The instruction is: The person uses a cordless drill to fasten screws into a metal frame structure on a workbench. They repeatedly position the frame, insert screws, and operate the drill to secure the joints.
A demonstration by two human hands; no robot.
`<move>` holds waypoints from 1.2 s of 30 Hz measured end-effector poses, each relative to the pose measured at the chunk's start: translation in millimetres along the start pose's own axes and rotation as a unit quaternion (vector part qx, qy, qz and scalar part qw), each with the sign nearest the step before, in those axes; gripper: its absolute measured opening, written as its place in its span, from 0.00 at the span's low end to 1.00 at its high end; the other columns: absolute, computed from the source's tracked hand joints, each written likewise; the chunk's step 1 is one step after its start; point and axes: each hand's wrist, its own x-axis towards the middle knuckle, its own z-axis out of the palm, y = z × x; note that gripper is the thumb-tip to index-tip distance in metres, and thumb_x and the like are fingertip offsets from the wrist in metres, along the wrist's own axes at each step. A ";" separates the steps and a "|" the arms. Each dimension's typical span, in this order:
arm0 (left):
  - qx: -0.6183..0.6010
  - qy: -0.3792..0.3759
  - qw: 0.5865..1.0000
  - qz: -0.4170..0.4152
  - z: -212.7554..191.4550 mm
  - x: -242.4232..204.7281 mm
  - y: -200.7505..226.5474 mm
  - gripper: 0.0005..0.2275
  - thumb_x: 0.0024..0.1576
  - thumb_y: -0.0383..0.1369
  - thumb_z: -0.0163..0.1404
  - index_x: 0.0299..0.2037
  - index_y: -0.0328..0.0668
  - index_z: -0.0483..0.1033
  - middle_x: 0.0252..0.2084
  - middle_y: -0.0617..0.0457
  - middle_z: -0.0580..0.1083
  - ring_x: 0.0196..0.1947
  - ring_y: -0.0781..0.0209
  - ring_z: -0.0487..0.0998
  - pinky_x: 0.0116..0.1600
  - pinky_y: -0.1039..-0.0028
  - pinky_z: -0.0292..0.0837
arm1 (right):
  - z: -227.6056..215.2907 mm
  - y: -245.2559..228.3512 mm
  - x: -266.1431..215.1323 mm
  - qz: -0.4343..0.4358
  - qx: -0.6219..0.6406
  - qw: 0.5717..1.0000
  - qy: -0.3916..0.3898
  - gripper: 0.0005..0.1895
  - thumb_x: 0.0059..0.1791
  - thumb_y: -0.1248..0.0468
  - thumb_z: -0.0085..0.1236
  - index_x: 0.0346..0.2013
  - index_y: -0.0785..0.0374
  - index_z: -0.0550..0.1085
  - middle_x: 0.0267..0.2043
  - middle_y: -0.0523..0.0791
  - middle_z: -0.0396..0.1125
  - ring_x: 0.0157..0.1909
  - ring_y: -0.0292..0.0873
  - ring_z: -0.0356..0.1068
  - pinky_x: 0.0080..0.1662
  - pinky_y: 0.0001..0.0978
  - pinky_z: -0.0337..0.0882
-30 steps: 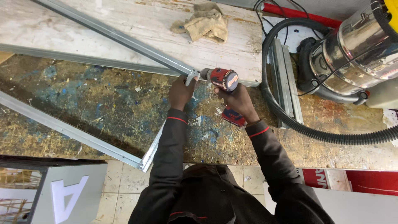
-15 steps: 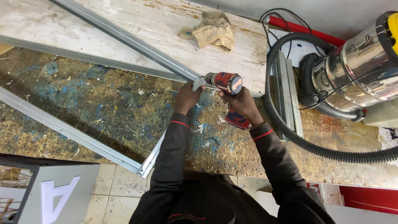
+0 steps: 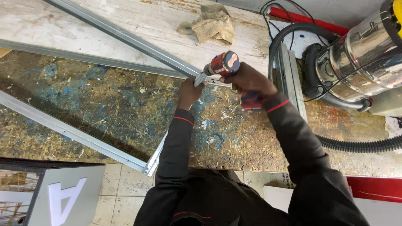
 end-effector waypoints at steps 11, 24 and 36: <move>0.019 0.022 1.000 -0.010 6.4 8.2 -8.0 0.22 0.60 0.56 0.58 0.39 0.42 0.79 0.33 0.38 0.77 0.41 0.30 0.86 0.46 0.45 0.78 | -20.8 -54.8 35.0 0.030 -0.138 0.987 -0.074 0.17 0.46 0.56 0.73 0.27 0.68 0.79 0.18 0.55 0.69 0.16 0.49 0.74 0.16 0.35 0.74; 0.056 0.008 0.998 -0.017 1.0 3.4 2.1 0.23 0.63 0.55 0.57 0.46 0.40 0.81 0.42 0.34 0.82 0.50 0.26 0.86 0.54 0.36 0.80 | -17.2 -55.8 20.2 0.051 -0.145 0.986 -0.063 0.17 0.47 0.57 0.70 0.28 0.70 0.78 0.18 0.54 0.69 0.17 0.49 0.74 0.17 0.35 0.75; 0.049 0.000 0.998 -0.033 -0.9 -1.5 4.8 0.27 0.66 0.57 0.56 0.56 0.38 0.81 0.51 0.31 0.82 0.57 0.25 0.85 0.59 0.34 0.80 | -17.6 -50.8 10.0 0.040 -0.131 0.989 -0.047 0.17 0.48 0.57 0.70 0.28 0.70 0.78 0.19 0.53 0.68 0.17 0.48 0.74 0.18 0.34 0.74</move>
